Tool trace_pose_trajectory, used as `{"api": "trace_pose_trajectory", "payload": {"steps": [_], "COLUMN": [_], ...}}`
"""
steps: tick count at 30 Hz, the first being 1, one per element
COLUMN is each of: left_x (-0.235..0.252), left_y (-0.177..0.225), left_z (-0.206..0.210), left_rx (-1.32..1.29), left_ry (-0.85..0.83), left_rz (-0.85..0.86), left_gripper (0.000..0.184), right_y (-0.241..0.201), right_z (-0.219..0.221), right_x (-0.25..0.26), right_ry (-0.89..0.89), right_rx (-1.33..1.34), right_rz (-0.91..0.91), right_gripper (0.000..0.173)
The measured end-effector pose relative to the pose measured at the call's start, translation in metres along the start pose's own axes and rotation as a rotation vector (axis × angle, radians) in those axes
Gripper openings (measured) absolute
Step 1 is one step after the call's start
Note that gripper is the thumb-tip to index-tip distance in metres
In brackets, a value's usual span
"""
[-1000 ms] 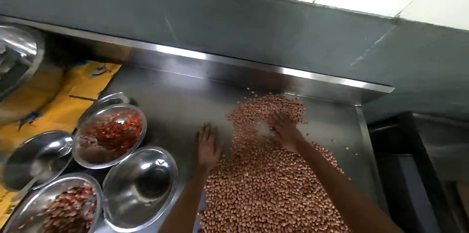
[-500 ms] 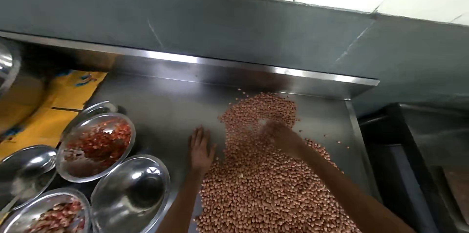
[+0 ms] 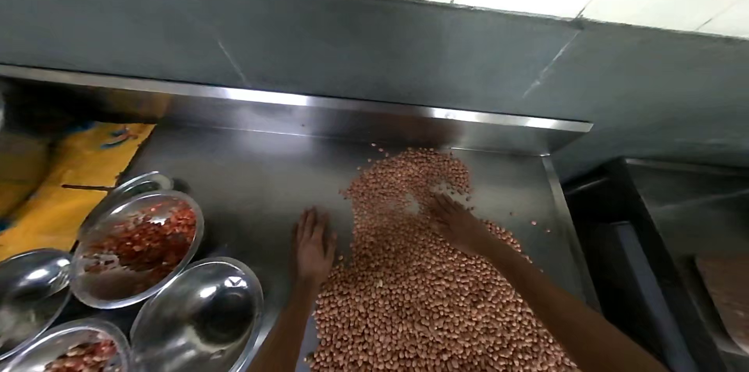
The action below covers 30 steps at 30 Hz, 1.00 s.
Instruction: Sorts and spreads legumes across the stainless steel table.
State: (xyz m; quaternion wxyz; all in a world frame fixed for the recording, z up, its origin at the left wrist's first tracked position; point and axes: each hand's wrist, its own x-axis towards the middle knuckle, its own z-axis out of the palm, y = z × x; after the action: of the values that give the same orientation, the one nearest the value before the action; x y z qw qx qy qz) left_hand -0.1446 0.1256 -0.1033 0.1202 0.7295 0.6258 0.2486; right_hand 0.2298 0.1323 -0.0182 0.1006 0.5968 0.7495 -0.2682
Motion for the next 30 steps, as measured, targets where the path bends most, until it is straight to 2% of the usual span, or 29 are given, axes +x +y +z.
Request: {"api": "trace_pose_trajectory", "payload": {"steps": [2,4,6,9,13,16,20,26,30], "left_x": [-0.001,-0.002,-0.001,0.000,0.003,0.002,-0.001,-0.001,-0.002], "left_y": [-0.001,-0.002,-0.002,0.001,0.003,0.003,0.001,0.002,0.000], "left_z": [0.001,0.002,0.000,-0.004,-0.006,-0.005,-0.003,-0.004,-0.002], "left_rx": [0.010,0.026,0.038,0.046,0.056,0.073,0.082,0.063,0.066], "left_ry": [0.020,0.016,-0.002,-0.032,-0.055,-0.047,-0.032,-0.046,-0.024], "left_rz": [0.009,0.013,0.006,-0.009,-0.035,-0.034,-0.024,-0.029,-0.008], "left_gripper": [0.056,0.055,0.055,0.055,0.052,0.051,0.053,0.056,0.057], "right_y": [-0.002,0.004,0.025,0.052,0.044,0.034,0.027,0.016,0.001], "right_z": [-0.016,-0.027,-0.025,-0.021,-0.022,-0.029,-0.014,0.010,0.016], "right_x": [-0.004,0.003,0.025,0.057,0.091,0.110,0.113,0.074,0.037], "right_ry": [0.054,0.240,0.423,0.529,0.636,0.603,0.542,0.498,0.292], "right_rx": [0.134,0.209,0.187,0.099,0.083,0.015,-0.046,-0.001,0.054], "right_rz": [0.061,0.156,0.221,0.273,0.294,0.234,0.299,0.310,0.306], "right_gripper": [0.054,0.050,0.059,0.073,0.063,0.059,0.076,0.077,0.078]}}
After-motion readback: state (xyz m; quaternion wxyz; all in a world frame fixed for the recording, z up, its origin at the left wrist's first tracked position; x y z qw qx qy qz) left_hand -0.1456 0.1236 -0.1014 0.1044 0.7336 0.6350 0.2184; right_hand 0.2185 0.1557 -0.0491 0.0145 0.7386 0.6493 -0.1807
